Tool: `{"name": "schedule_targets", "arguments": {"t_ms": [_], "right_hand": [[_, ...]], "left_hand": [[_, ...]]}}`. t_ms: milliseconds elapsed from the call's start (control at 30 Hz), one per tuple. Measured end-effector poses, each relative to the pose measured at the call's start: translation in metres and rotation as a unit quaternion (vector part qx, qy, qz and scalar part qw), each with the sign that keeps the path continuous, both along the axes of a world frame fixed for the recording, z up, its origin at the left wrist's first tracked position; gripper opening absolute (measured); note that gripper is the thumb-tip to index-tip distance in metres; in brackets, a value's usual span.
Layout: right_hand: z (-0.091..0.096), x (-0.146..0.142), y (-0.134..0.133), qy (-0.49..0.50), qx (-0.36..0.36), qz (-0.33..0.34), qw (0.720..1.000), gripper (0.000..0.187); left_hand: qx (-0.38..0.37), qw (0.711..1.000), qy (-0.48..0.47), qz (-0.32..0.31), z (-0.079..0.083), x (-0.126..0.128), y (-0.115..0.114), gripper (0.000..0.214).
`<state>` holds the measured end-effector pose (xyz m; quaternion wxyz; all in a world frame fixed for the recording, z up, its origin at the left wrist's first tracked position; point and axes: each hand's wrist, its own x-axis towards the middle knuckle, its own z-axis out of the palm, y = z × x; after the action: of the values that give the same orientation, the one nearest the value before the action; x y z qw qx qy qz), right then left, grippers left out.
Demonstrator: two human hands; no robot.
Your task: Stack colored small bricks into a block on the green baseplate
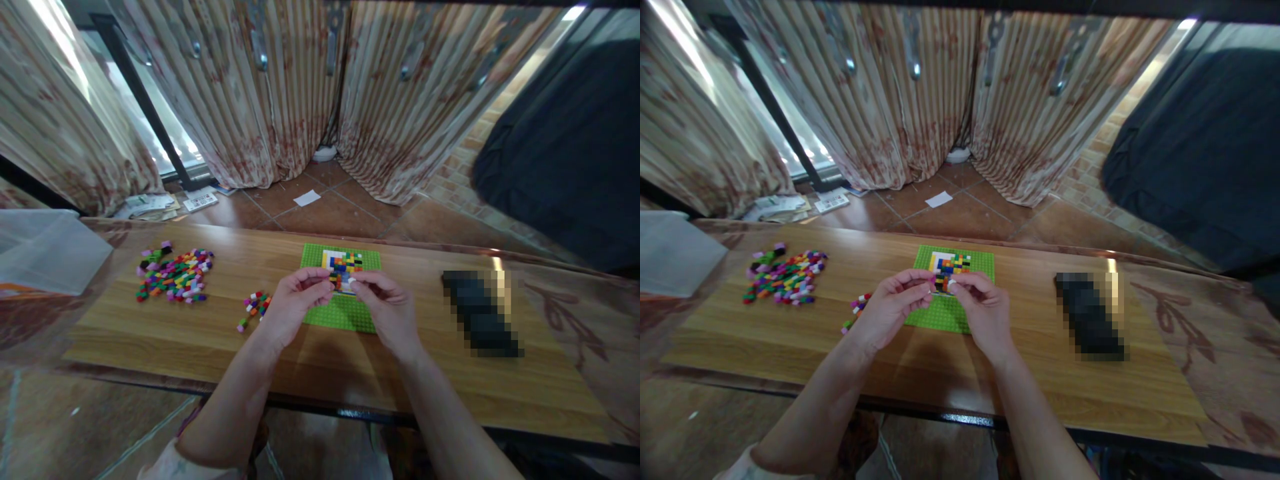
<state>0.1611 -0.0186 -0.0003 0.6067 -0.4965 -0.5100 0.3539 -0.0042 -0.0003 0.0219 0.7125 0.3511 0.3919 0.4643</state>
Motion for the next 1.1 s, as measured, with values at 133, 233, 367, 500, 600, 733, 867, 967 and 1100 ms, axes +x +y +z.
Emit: {"name": "schedule_targets", "arguments": {"t_ms": [133,233,367,500,600,733,867,967,1100], "right_hand": [[-0.001,0.013,0.005,-0.112,0.018,-0.098,0.989,0.011],[0.001,0.014,0.006,-0.177,0.035,-0.114,0.977,0.014],[0.0,0.009,0.01,-0.236,0.065,-0.099,0.964,0.015],[-0.004,0.005,0.017,-0.293,0.089,-0.094,0.947,0.015],[-0.008,0.004,0.021,-0.327,0.102,-0.1,0.934,0.015],[-0.011,0.003,0.022,-0.34,0.102,-0.11,0.929,0.014],[-0.012,0.0,0.023,-0.281,0.062,-0.126,0.95,0.011],[-0.013,-0.001,0.024,-0.255,0.049,-0.136,0.956,0.009],[-0.014,-0.002,0.023,-0.307,0.092,-0.146,0.936,0.012]], "left_hand": [[0.015,0.999,0.04,0.034,0.0,0.001,0.002,0.027],[0.026,0.996,0.075,0.043,0.001,0.002,0.002,0.024],[0.04,0.993,0.1,0.055,0.0,0.004,0.002,0.021],[0.053,0.991,0.106,0.059,-0.003,0.004,0.004,0.021],[0.054,0.99,0.115,0.058,-0.006,0.002,0.006,0.023],[0.061,0.99,0.12,0.052,-0.008,0.001,0.006,0.023],[0.056,0.99,0.122,0.046,-0.009,0.001,0.006,0.022],[0.059,0.99,0.122,0.043,-0.01,0.001,0.005,0.021],[0.063,0.99,0.12,0.044,-0.01,0.0,0.005,0.02]]}}
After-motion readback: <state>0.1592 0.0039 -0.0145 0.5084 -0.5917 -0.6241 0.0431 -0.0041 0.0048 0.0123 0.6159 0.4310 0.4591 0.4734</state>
